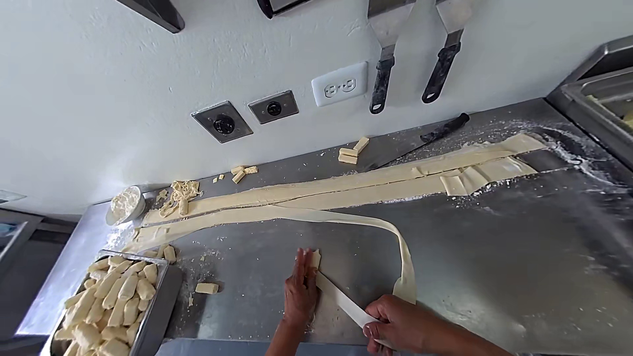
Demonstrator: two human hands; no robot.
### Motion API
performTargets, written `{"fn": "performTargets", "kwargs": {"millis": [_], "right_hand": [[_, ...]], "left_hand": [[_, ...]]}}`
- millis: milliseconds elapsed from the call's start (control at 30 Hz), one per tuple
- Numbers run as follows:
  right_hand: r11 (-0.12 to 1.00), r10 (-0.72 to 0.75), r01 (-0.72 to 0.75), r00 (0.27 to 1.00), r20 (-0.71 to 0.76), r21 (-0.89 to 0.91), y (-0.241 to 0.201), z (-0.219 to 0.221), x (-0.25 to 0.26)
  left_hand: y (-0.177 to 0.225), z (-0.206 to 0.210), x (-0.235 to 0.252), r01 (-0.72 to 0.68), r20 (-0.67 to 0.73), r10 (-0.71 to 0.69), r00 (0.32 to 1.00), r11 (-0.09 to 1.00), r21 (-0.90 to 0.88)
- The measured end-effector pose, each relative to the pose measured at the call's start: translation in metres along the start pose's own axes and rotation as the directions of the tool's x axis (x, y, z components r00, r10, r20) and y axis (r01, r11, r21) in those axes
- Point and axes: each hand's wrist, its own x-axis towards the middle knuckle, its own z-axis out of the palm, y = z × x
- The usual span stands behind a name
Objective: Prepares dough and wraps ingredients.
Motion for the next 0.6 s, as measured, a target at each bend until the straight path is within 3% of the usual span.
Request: {"fn": "performTargets", "kwargs": {"millis": [167,300,433,600], "right_hand": [[0.995,0.033,-0.028,0.998,-0.052,0.091,-0.001,-0.005,0.004],[0.993,0.036,-0.018,0.988,-0.152,0.115,0.001,-0.015,0.008],[0.991,0.057,-0.032,0.977,-0.205,0.127,-0.001,-0.025,0.008],[0.988,0.060,-0.013,0.953,-0.296,0.155,0.003,-0.034,0.005]], "left_hand": [[0.010,0.012,0.003,0.051,-0.053,-0.051,0.997,0.999,0.002],[0.006,0.006,-0.003,-0.108,0.047,0.107,0.993,0.994,0.028],[0.005,0.008,-0.005,-0.014,0.054,0.017,0.998,0.999,-0.051],[0.009,0.010,-0.004,-0.025,-0.061,0.027,0.998,0.999,0.023]]}}
